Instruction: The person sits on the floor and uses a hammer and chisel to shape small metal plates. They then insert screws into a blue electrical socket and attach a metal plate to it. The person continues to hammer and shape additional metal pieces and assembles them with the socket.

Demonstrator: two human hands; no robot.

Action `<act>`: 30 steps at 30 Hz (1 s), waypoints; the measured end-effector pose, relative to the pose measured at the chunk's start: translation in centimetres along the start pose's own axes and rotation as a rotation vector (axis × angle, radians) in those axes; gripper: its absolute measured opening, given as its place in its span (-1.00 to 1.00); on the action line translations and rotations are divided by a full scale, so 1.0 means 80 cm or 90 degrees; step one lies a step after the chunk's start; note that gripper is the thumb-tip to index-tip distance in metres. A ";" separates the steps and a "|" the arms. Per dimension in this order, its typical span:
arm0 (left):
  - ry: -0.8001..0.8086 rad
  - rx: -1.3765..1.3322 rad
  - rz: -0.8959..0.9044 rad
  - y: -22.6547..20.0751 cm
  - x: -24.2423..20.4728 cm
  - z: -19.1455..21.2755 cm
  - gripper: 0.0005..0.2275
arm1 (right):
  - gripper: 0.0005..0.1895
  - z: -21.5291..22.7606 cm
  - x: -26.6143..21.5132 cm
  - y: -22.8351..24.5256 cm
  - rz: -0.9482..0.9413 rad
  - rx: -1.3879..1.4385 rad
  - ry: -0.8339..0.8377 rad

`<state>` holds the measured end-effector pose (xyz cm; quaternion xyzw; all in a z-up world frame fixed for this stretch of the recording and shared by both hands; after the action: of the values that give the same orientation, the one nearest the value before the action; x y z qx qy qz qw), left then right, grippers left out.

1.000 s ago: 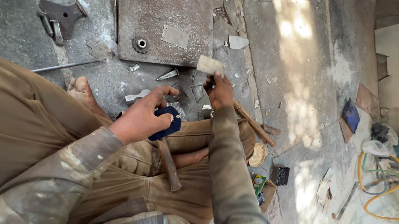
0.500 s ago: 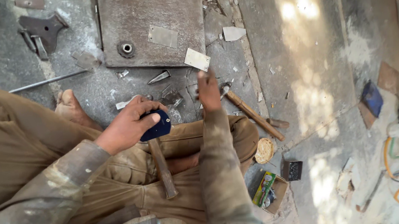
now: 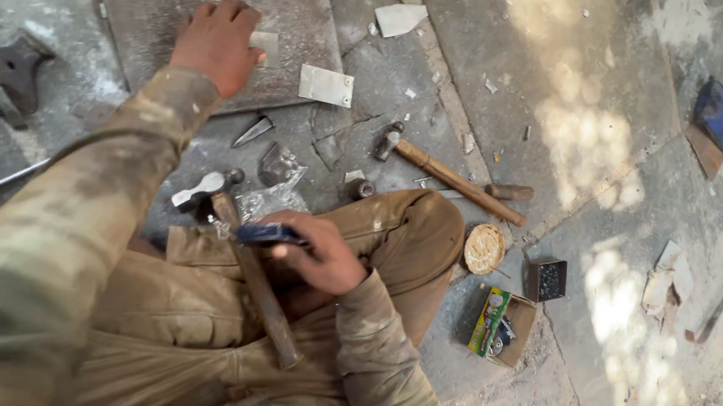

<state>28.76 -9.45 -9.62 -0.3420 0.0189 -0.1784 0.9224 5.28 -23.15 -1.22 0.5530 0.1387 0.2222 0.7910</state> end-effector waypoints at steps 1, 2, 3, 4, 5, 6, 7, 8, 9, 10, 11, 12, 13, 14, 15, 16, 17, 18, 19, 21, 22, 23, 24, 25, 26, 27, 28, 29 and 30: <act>0.035 0.050 0.024 0.015 0.012 -0.022 -0.52 | -0.67 -0.001 0.000 0.009 0.037 -0.017 0.012; 0.070 0.100 0.046 0.028 0.022 -0.042 -0.48 | -0.65 0.000 0.001 0.013 0.051 -0.027 -0.002; 0.089 0.119 0.080 0.041 0.029 -0.055 -0.45 | -0.63 0.001 0.001 0.017 0.068 -0.035 -0.013; 0.107 0.137 0.114 0.050 0.035 -0.066 -0.42 | -0.61 0.001 0.001 0.020 0.085 -0.043 -0.024; 0.125 0.159 0.148 0.059 0.041 -0.070 -0.40 | -0.61 0.001 0.003 0.019 0.081 -0.051 -0.025; 0.134 0.153 0.166 0.063 0.047 -0.069 -0.38 | -0.61 0.001 0.004 0.019 0.077 -0.058 -0.025; 0.140 0.146 0.185 0.063 0.049 -0.068 -0.37 | -0.62 -0.002 0.002 0.022 0.075 -0.068 -0.024; 0.147 0.139 0.204 0.062 0.047 -0.066 -0.36 | -0.62 -0.004 -0.001 0.028 0.074 -0.082 -0.027; 0.146 0.145 0.185 0.054 0.051 -0.058 -0.38 | -0.62 -0.003 0.000 0.033 0.078 -0.099 -0.029; 0.146 0.152 0.167 0.044 0.052 -0.049 -0.40 | -0.62 -0.003 0.001 0.040 0.083 -0.116 -0.031; 0.146 0.157 0.150 0.031 0.048 -0.041 -0.42 | -0.61 0.000 0.000 0.048 0.094 -0.124 -0.043; 0.166 0.082 0.168 0.019 0.037 -0.035 -0.52 | -0.60 0.002 -0.001 0.057 0.106 -0.132 -0.055; 0.186 0.008 0.184 0.005 0.020 -0.028 -0.61 | -0.59 0.004 -0.002 0.068 0.118 -0.138 -0.068; 0.206 -0.066 0.199 -0.012 0.002 -0.020 -0.69 | -0.60 0.006 -0.003 0.078 0.117 -0.166 -0.082; 0.195 -0.193 0.213 -0.030 -0.015 -0.006 -0.71 | -0.61 0.008 -0.005 0.087 0.116 -0.192 -0.096; 0.183 -0.320 0.225 -0.048 -0.035 0.009 -0.69 | -0.62 0.010 -0.008 0.097 0.116 -0.219 -0.111; 0.161 -0.445 0.222 -0.068 -0.058 0.025 -0.70 | -0.62 0.013 -0.012 0.107 0.121 -0.232 -0.129; 0.137 -0.570 0.216 -0.087 -0.084 0.042 -0.71 | -0.63 0.014 -0.018 0.118 0.126 -0.245 -0.147; 0.154 -0.600 0.259 -0.097 -0.115 0.057 -0.69 | -0.63 0.015 -0.022 0.129 0.136 -0.256 -0.159; 0.174 -0.715 0.301 -0.120 -0.168 0.084 -0.65 | -0.59 0.022 -0.034 0.151 0.152 -0.287 -0.265; 0.176 -0.800 0.298 -0.131 -0.187 0.097 -0.66 | -0.58 0.021 -0.038 0.160 0.161 -0.300 -0.318; 0.210 -0.827 0.299 -0.143 -0.207 0.104 -0.67 | -0.53 0.026 -0.042 0.158 0.113 -0.203 -0.387; 0.245 -0.854 0.299 -0.152 -0.227 0.109 -0.67 | -0.48 0.029 -0.045 0.153 0.062 -0.105 -0.451; 0.283 -0.884 0.300 -0.162 -0.246 0.109 -0.68 | -0.43 0.030 -0.050 0.144 0.004 -0.007 -0.511; 0.264 -0.936 0.254 -0.169 -0.256 0.115 -0.68 | -0.43 0.029 -0.048 0.146 0.009 -0.008 -0.518; 0.248 -0.987 0.206 -0.177 -0.265 0.119 -0.68 | -0.42 0.028 -0.047 0.147 0.011 -0.011 -0.529; 0.232 -1.037 0.158 -0.180 -0.269 0.124 -0.68 | -0.42 0.028 -0.045 0.146 0.013 -0.014 -0.539; 0.234 -1.028 0.155 -0.177 -0.275 0.121 -0.68 | -0.44 0.026 -0.044 0.140 -0.003 0.031 -0.533; 0.236 -1.020 0.152 -0.174 -0.277 0.117 -0.68 | -0.46 0.024 -0.043 0.132 -0.019 0.076 -0.527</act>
<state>5.07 -5.75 4.50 -0.8561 0.3279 -0.0651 0.3942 1.14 -23.37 9.25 0.6386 -0.1706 -0.0386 0.7494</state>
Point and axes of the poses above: each hand's wrist, its own x-axis towards the middle knuckle, its own z-axis out of the back of the hand, y = z × x, the point moved 7 cm from there along x, towards the middle knuckle, and after that the axes turned 11 degrees about -x, right-handed, at the moved point
